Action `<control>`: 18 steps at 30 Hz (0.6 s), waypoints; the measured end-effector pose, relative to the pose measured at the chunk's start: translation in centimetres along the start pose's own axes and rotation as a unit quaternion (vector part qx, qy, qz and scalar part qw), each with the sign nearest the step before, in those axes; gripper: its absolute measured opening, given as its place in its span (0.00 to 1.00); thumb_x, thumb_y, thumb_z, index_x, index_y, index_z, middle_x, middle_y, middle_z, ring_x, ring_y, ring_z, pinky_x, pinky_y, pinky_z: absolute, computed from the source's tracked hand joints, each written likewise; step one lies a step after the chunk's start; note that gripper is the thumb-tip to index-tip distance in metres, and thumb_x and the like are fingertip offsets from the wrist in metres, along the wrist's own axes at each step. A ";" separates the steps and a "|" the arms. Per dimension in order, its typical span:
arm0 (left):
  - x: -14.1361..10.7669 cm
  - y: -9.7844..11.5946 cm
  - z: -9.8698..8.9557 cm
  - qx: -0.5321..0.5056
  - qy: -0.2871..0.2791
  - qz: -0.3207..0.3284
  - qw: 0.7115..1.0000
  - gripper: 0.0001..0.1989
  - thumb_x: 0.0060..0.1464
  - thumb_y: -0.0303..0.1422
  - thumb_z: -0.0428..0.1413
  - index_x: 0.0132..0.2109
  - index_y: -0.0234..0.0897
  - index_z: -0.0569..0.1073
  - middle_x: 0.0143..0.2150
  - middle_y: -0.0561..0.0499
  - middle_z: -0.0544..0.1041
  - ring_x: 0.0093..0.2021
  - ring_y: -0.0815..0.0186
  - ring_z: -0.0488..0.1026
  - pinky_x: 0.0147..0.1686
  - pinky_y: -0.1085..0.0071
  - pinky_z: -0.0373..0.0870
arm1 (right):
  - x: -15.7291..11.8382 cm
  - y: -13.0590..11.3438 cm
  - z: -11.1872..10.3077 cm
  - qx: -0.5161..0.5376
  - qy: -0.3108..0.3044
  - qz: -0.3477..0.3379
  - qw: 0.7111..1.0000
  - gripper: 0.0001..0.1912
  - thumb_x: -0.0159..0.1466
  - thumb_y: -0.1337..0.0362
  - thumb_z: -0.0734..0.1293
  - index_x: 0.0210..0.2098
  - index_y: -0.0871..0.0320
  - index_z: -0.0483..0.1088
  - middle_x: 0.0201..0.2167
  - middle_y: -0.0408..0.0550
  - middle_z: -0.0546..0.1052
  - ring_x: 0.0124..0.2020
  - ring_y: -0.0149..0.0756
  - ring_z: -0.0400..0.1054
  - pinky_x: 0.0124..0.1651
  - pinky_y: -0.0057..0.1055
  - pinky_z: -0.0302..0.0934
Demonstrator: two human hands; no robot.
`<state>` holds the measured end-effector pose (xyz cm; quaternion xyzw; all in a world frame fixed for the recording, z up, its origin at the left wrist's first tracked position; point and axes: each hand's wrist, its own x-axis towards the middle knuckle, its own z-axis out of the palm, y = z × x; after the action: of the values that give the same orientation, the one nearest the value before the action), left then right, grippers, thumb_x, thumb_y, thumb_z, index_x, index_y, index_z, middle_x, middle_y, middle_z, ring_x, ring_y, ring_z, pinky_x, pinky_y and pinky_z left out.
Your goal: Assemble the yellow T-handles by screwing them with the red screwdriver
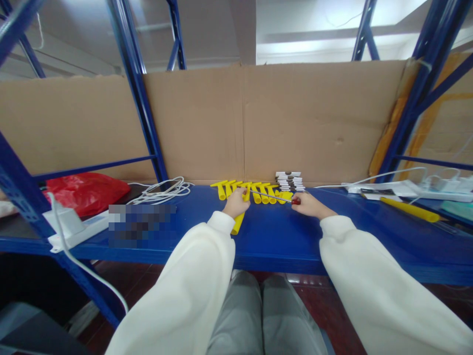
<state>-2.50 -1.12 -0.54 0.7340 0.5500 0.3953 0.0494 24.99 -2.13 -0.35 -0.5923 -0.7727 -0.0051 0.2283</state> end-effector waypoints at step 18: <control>0.3 -0.8 0.6 -0.010 0.022 0.009 1.000 0.19 0.45 0.25 0.60 0.48 0.38 0.77 0.49 0.47 0.80 0.54 0.56 0.76 0.60 0.61 0.69 | -0.2 0.8 -0.6 -0.001 -0.002 -0.010 1.000 0.06 0.50 0.70 0.68 0.28 0.55 0.71 0.23 0.41 0.76 0.27 0.34 0.68 0.29 0.26 0.57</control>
<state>-2.69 -0.34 -1.14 0.7294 0.5407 0.4171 0.0412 25.95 -2.27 -0.07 -0.5850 -0.7790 -0.0070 0.2255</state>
